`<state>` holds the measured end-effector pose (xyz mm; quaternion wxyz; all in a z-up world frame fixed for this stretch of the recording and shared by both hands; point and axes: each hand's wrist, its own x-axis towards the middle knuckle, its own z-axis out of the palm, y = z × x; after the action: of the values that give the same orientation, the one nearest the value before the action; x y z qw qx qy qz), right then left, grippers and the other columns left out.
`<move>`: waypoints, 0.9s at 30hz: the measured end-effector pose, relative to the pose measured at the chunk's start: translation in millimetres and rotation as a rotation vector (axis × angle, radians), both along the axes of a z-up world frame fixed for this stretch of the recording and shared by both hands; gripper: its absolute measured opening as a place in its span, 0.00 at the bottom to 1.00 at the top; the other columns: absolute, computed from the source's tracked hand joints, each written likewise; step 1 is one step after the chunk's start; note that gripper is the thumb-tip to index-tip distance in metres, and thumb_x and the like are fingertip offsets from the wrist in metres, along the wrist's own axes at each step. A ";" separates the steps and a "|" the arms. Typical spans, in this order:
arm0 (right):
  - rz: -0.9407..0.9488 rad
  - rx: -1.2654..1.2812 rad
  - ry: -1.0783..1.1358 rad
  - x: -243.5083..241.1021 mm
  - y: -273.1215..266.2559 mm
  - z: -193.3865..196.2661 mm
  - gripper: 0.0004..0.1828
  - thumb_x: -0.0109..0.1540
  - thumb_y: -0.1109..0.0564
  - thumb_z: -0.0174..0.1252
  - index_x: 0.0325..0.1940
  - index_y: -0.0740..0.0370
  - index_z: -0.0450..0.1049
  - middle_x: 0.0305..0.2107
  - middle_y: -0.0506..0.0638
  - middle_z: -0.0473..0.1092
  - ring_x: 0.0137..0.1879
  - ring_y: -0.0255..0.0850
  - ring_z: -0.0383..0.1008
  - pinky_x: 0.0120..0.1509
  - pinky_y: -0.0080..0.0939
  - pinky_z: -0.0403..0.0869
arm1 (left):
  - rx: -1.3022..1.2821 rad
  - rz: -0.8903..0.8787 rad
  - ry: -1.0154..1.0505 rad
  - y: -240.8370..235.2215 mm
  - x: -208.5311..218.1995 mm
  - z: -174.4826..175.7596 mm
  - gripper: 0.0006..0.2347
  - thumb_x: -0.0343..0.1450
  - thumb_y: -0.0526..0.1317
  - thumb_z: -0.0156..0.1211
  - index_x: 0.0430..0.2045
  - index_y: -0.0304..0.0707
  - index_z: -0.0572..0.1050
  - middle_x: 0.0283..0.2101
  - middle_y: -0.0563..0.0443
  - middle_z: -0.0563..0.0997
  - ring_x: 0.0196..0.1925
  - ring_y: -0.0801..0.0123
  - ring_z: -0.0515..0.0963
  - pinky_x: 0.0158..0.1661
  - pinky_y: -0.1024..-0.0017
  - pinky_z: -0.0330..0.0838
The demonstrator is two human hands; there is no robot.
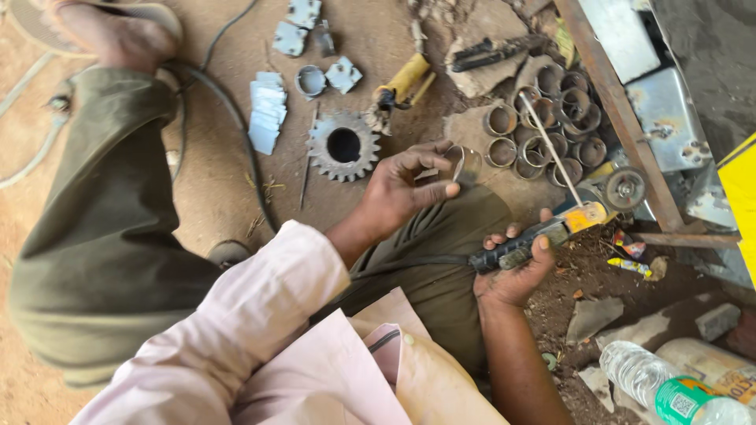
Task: The person sits on the ground and uses a handheld welding tool to attach small metal plates to a large gear-like component. They repeatedly pick up plates, position them on the gear, and weld them in place, creating sparks. The person handles multiple metal plates and the gear throughout the process.
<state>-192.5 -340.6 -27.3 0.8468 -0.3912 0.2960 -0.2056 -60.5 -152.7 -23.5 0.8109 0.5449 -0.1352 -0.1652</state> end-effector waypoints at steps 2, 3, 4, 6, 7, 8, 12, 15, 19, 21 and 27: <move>0.016 -0.028 0.000 0.4 -2.5 -1.9 0.40 0.63 0.38 0.60 0.75 0.53 0.57 0.35 0.49 0.66 0.36 0.40 0.69 0.42 0.42 0.73 | -0.204 0.005 0.193 15.9 -13.3 23.4 0.23 0.68 0.29 0.75 0.55 0.36 0.69 0.64 0.39 0.75 0.66 0.61 0.73 0.66 0.63 0.69; 0.025 -0.042 0.000 0.8 -3.6 -3.2 0.40 0.63 0.38 0.60 0.75 0.53 0.58 0.35 0.49 0.66 0.36 0.40 0.69 0.42 0.42 0.73 | -0.307 0.008 0.288 23.5 -18.3 33.6 0.29 0.66 0.28 0.76 0.59 0.40 0.65 0.63 0.40 0.75 0.63 0.61 0.75 0.64 0.62 0.71; 0.026 -0.042 -0.002 1.4 -5.7 -4.2 0.39 0.63 0.38 0.59 0.74 0.53 0.58 0.35 0.49 0.66 0.36 0.40 0.69 0.43 0.42 0.72 | -0.347 0.013 0.281 28.4 -21.1 42.2 0.31 0.66 0.26 0.74 0.62 0.40 0.62 0.63 0.41 0.74 0.63 0.61 0.74 0.65 0.62 0.70; 0.029 -0.037 -0.004 2.5 -8.9 -6.3 0.38 0.64 0.38 0.59 0.74 0.54 0.59 0.36 0.49 0.67 0.38 0.40 0.69 0.43 0.42 0.72 | -0.421 0.023 0.265 38.8 -27.2 56.3 0.36 0.66 0.22 0.71 0.67 0.40 0.56 0.62 0.43 0.72 0.63 0.62 0.74 0.66 0.61 0.69; 0.038 -0.042 -0.006 3.3 -10.0 -6.9 0.38 0.64 0.38 0.59 0.73 0.53 0.59 0.36 0.49 0.67 0.38 0.40 0.69 0.43 0.42 0.72 | -0.460 0.029 0.299 43.2 -29.5 61.9 0.36 0.66 0.24 0.69 0.69 0.41 0.56 0.61 0.43 0.73 0.62 0.61 0.74 0.65 0.60 0.69; 0.046 -0.046 -0.009 4.1 -11.0 -7.0 0.37 0.64 0.38 0.58 0.73 0.53 0.60 0.35 0.49 0.67 0.38 0.40 0.69 0.43 0.42 0.72 | -0.500 0.035 0.333 46.8 -31.6 66.8 0.36 0.66 0.26 0.67 0.71 0.42 0.57 0.60 0.42 0.73 0.61 0.60 0.74 0.64 0.59 0.70; 0.076 -0.058 -0.032 4.5 -11.3 -6.1 0.37 0.64 0.38 0.58 0.73 0.52 0.59 0.36 0.49 0.67 0.38 0.39 0.69 0.44 0.41 0.72 | -0.873 -0.099 0.596 71.4 -36.5 78.8 0.31 0.69 0.36 0.59 0.71 0.32 0.60 0.61 0.41 0.73 0.63 0.54 0.76 0.68 0.52 0.69; 0.091 -0.086 -0.023 4.8 -11.9 -3.4 0.37 0.63 0.38 0.58 0.73 0.52 0.59 0.35 0.48 0.66 0.38 0.39 0.69 0.44 0.41 0.71 | -1.017 -0.159 0.638 82.3 -39.2 80.7 0.28 0.71 0.39 0.57 0.69 0.30 0.63 0.61 0.36 0.74 0.65 0.49 0.75 0.70 0.50 0.67; 0.095 -0.096 -0.023 7.0 -11.9 -0.5 0.37 0.63 0.38 0.58 0.72 0.52 0.60 0.35 0.48 0.66 0.37 0.39 0.68 0.43 0.41 0.71 | -1.075 -0.141 0.670 86.4 -43.3 81.0 0.26 0.72 0.40 0.56 0.66 0.28 0.63 0.62 0.32 0.74 0.65 0.40 0.74 0.70 0.51 0.67; 0.094 -0.096 -0.009 7.5 -10.8 2.4 0.36 0.63 0.38 0.57 0.72 0.52 0.60 0.35 0.48 0.66 0.37 0.39 0.69 0.44 0.41 0.71 | -1.083 -0.136 0.691 87.7 -44.3 82.7 0.26 0.71 0.40 0.56 0.65 0.28 0.63 0.62 0.31 0.73 0.66 0.39 0.73 0.70 0.52 0.68; 0.090 -0.109 0.006 7.5 -8.3 6.2 0.34 0.62 0.38 0.57 0.70 0.50 0.62 0.35 0.47 0.66 0.38 0.39 0.69 0.44 0.41 0.71 | -1.083 -0.126 0.670 92.1 -45.9 86.1 0.27 0.70 0.40 0.56 0.64 0.25 0.62 0.61 0.28 0.72 0.68 0.35 0.71 0.70 0.52 0.68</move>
<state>-185.0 -348.9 -21.1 0.8317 -0.4505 0.2690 -0.1818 -106.4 -60.6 62.7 0.9583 -0.0320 0.0294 -0.2823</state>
